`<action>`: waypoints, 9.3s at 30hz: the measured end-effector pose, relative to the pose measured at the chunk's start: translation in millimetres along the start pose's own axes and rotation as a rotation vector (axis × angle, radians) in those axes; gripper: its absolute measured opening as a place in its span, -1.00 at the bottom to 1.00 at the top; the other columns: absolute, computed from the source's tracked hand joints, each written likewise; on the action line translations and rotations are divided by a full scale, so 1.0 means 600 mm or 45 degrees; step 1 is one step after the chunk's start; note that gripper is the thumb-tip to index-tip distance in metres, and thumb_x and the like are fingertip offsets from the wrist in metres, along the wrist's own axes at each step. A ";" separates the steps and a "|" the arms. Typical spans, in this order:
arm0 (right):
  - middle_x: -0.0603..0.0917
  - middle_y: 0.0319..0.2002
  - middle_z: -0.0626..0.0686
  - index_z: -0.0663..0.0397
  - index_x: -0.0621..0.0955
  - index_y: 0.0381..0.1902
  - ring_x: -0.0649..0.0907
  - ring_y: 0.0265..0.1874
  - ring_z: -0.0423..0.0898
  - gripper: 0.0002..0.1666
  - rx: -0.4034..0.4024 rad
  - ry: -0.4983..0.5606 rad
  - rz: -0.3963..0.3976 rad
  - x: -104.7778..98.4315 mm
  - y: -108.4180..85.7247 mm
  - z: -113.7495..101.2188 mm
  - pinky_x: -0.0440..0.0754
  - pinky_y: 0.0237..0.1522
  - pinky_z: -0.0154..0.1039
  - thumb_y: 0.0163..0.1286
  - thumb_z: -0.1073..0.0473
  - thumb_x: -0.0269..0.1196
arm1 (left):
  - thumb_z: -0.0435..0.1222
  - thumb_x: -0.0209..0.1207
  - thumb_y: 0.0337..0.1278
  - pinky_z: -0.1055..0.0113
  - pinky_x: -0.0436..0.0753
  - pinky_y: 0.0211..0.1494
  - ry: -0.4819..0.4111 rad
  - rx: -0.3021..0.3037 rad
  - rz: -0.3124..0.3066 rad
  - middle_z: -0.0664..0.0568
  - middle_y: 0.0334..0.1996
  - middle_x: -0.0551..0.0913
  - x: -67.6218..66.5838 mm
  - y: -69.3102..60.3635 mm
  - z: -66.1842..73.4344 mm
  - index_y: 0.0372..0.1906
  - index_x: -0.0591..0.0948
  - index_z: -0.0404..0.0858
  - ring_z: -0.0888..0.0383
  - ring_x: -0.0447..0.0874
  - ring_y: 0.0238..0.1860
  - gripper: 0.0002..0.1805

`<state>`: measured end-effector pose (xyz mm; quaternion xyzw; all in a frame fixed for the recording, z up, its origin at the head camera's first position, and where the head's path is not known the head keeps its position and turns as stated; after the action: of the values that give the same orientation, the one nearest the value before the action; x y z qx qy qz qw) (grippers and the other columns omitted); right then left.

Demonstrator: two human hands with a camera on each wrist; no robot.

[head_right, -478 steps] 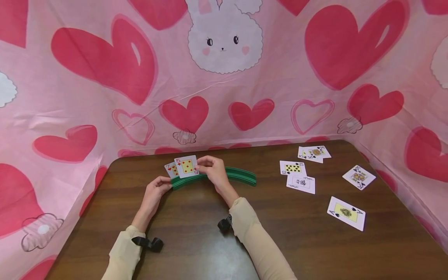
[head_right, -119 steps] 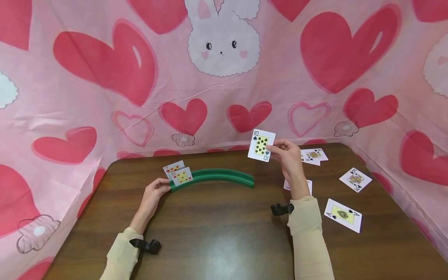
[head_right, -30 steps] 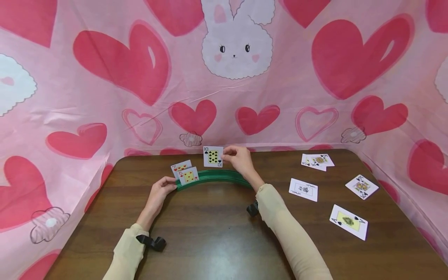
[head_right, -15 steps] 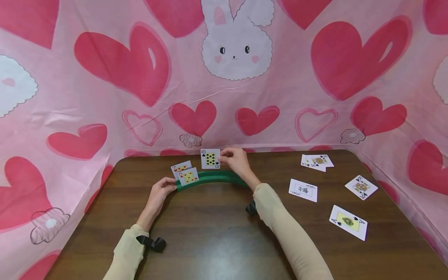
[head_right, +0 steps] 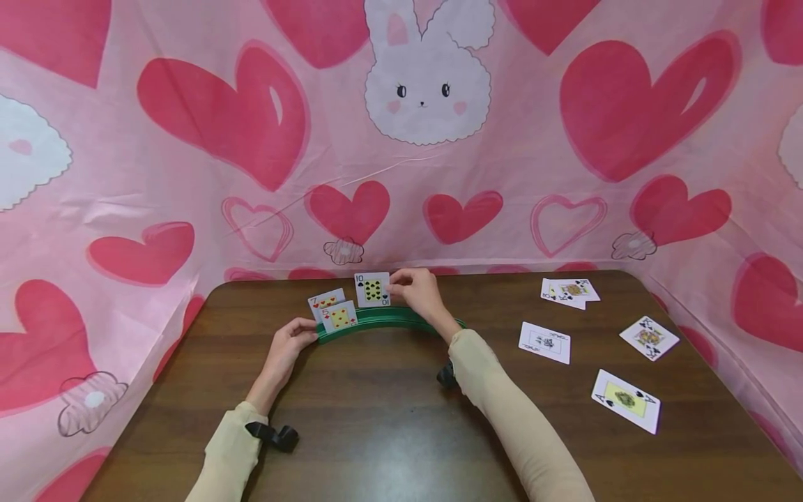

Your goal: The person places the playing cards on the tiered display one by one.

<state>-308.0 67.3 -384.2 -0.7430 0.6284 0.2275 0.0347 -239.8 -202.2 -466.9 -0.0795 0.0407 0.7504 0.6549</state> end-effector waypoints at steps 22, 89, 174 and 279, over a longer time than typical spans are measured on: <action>0.64 -0.34 0.15 0.23 0.63 -0.37 0.65 -0.44 -0.03 -0.85 0.050 0.070 -0.074 0.021 -0.001 0.012 0.58 -0.37 -0.23 0.06 0.27 0.29 | -0.42 0.11 0.00 0.31 0.37 -0.09 -0.006 -0.006 0.011 -0.11 -0.14 0.54 0.003 -0.002 0.006 -0.20 0.56 -0.33 0.09 0.43 -0.13 -0.80; 0.65 -0.32 -0.04 0.41 0.51 -0.11 0.66 -0.35 -0.15 -0.48 0.216 -0.056 0.198 -0.333 -0.171 0.161 0.56 -0.33 -0.29 0.10 0.09 0.27 | -0.43 0.10 0.00 0.35 0.40 -0.11 -0.003 -0.013 -0.007 -0.09 -0.13 0.53 -0.001 -0.004 0.005 -0.18 0.55 -0.34 0.13 0.44 -0.13 -0.79; 0.53 -0.53 0.04 0.32 0.52 -0.36 0.45 -0.53 -0.10 -0.51 0.385 -0.809 -0.091 -0.371 -0.207 0.189 0.34 -0.50 -0.25 -0.08 0.01 0.38 | -0.44 0.10 0.00 0.39 0.42 -0.14 -0.021 0.001 -0.018 -0.10 -0.11 0.51 0.000 -0.001 0.001 -0.17 0.54 -0.36 0.13 0.44 -0.13 -0.77; 0.65 -0.43 0.16 0.33 0.60 -0.36 0.63 -0.45 -0.05 -0.74 0.034 0.841 0.691 -0.334 -0.072 0.165 0.58 -0.44 -0.25 -0.11 0.43 0.36 | -0.42 0.08 0.04 0.39 0.41 -0.09 -0.009 -0.018 -0.020 -0.09 -0.12 0.53 0.001 -0.002 0.004 -0.16 0.54 -0.35 0.12 0.45 -0.12 -0.79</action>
<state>-317.7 293.3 -406.3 -0.5833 0.7814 -0.0298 -0.2200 -239.1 -201.2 -464.8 -0.0818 0.0326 0.7459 0.6602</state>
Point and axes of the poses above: each hand's wrist, its own y-axis towards the middle knuckle, its own x-axis out of the palm, z = x × y, the point moved 4 cm from there along y, towards the middle knuckle
